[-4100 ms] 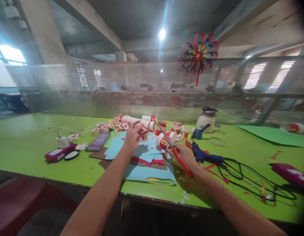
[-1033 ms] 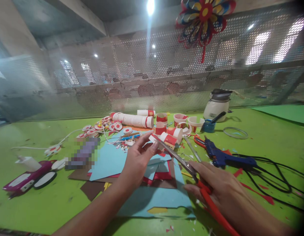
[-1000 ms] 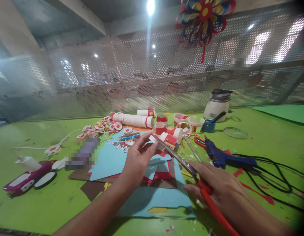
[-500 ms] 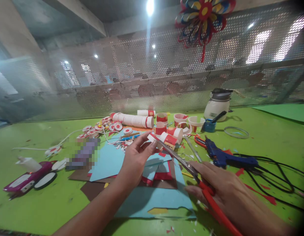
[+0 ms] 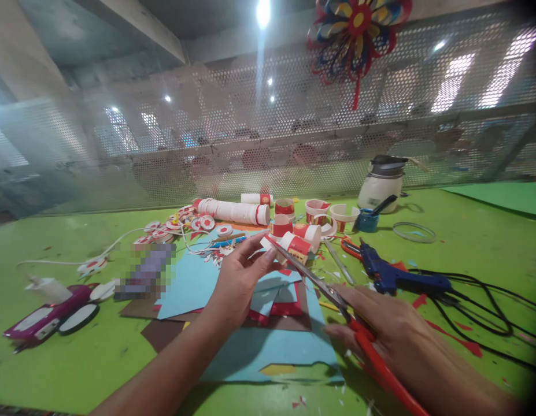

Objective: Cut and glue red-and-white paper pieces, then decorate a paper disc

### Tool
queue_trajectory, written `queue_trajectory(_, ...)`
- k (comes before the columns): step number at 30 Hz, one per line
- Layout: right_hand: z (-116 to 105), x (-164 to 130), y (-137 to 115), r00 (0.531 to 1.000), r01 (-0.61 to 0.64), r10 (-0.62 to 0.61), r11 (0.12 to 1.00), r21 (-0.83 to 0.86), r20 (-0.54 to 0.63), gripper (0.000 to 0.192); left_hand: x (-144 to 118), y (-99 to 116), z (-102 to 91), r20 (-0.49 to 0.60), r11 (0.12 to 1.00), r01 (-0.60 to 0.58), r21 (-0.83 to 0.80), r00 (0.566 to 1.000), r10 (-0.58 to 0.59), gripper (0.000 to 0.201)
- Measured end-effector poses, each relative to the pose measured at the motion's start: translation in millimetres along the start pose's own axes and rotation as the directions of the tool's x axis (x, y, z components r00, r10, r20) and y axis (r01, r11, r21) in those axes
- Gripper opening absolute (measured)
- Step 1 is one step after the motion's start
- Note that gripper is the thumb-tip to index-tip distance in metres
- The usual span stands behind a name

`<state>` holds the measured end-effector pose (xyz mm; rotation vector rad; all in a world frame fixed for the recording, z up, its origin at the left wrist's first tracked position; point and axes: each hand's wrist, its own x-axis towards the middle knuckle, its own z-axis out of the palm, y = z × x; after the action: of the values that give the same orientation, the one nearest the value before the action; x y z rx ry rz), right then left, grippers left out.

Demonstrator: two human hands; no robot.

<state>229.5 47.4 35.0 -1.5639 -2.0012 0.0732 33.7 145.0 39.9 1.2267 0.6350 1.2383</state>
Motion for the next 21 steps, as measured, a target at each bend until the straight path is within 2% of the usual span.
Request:
queue_trajectory(3, 0.7, -0.4, -0.2, 0.996, 0.005, -0.006, 1.000, 0.016, 0.093, 0.038, -0.2, 0.2, -0.1, -0.009, 1.000, -0.004, 0.002, 1.000, 0.004, 0.032)
queue_trajectory(10, 4.4, -2.2, 2.2, 0.996, -0.028, 0.027, 1.000, 0.006, 0.091, 0.041, 0.5, -1.4, -2.3, -0.021, 1.000, -0.004, 0.000, 1.000, 0.004, 0.031)
queue_trajectory(15, 3.9, -2.4, 2.3, 0.990, -0.043, 0.045, 0.999, -0.022, 0.133, 0.043, 0.8, -1.1, -3.8, -0.024, 1.000, -0.003, 0.011, 1.000, 0.003, 0.031)
queue_trajectory(21, 3.1, 0.0, 2.1, 0.997, -0.031, 0.036, 0.997, -0.065, 0.070, 0.047, 1.2, -1.9, -4.0, -0.018, 1.000, -0.001, 0.023, 1.000, 0.002, 0.033)
